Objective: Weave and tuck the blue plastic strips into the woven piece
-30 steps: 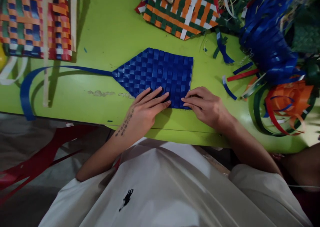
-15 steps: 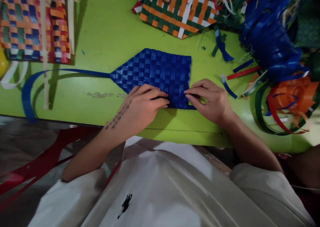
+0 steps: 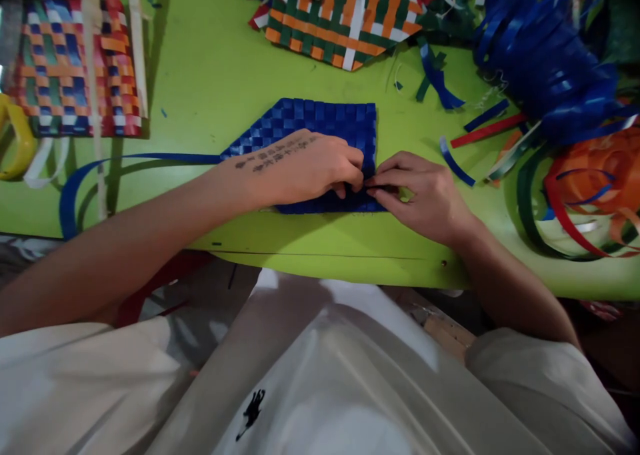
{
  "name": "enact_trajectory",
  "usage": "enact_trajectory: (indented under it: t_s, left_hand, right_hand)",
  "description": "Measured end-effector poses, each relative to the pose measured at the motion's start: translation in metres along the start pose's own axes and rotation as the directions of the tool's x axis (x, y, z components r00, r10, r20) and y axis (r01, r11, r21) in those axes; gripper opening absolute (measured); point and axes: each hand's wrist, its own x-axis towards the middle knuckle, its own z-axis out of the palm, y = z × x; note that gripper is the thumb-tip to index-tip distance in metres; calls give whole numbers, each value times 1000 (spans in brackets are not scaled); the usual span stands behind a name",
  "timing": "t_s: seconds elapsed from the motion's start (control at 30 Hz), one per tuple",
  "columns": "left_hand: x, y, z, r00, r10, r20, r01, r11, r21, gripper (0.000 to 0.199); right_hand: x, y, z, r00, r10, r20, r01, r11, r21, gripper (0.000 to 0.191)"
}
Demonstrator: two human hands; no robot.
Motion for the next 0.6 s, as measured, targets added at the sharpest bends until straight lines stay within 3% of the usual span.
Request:
enact_trajectory:
  t_s: [0.17, 0.33, 0.43, 0.6]
  left_hand:
    - [6, 3, -1, 993, 56, 103, -76, 976, 205, 21]
    - [6, 8, -1, 995, 17, 95, -28, 993, 117, 30]
    - [4, 7, 2, 997, 14, 79, -26, 988, 152, 27]
    - [2, 5, 7, 1000, 20, -1, -20, 992, 121, 26]
  right_hand:
    - [1, 0, -4, 998, -9, 67, 7, 999, 35, 19]
    - [1, 0, -6, 997, -30, 77, 25, 998, 65, 19]
    - [2, 0, -6, 996, -30, 85, 24, 997, 68, 19]
    - [3, -1, -6, 995, -44, 85, 36, 995, 93, 18]
